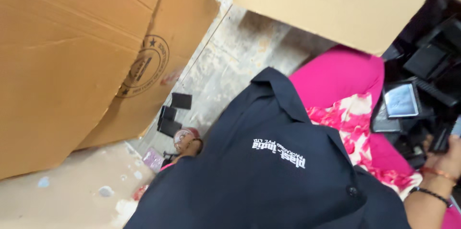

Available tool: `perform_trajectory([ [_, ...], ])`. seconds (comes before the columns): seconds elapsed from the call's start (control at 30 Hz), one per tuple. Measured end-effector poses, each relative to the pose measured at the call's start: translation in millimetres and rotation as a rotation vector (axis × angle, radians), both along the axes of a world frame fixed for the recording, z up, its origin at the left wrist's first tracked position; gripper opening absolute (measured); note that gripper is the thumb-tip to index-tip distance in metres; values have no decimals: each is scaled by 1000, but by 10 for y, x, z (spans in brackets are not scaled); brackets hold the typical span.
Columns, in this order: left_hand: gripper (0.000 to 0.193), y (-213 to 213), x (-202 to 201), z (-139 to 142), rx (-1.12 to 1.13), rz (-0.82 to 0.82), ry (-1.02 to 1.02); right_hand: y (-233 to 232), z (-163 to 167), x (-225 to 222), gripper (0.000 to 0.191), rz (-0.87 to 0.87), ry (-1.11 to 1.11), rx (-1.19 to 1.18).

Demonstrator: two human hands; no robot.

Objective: The person sits on the floor and repeatedly picks up small black plastic cases from a pile, opens them, and places them into a cardboard box. The person handles the cases one at a time, inspecting them before placing them in the box.

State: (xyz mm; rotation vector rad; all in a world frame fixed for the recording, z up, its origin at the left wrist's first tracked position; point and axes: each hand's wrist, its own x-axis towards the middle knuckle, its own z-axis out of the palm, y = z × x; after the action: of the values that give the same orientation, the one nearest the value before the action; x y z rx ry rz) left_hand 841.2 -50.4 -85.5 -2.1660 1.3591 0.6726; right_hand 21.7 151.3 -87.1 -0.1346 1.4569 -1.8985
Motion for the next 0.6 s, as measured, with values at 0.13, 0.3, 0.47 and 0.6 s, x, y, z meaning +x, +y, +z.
perform_trajectory([
  [0.13, 43, -1007, -649, 308, 196, -323, 142, -43, 155, 48, 25, -109, 84, 59],
  [0.3, 32, -2283, -2319, 1667, -43, -770, 501, -108, 277, 126, 15, -112, 79, -5],
  [0.47, 40, -2684, -3856, 2965, -960, -1266, 746, -100, 320, 189, 14, -164, 115, 14],
  [0.6, 43, -2797, -4684, 3463, -675, -1501, 802, -57, 337, 254, 8, -189, 152, 19],
])
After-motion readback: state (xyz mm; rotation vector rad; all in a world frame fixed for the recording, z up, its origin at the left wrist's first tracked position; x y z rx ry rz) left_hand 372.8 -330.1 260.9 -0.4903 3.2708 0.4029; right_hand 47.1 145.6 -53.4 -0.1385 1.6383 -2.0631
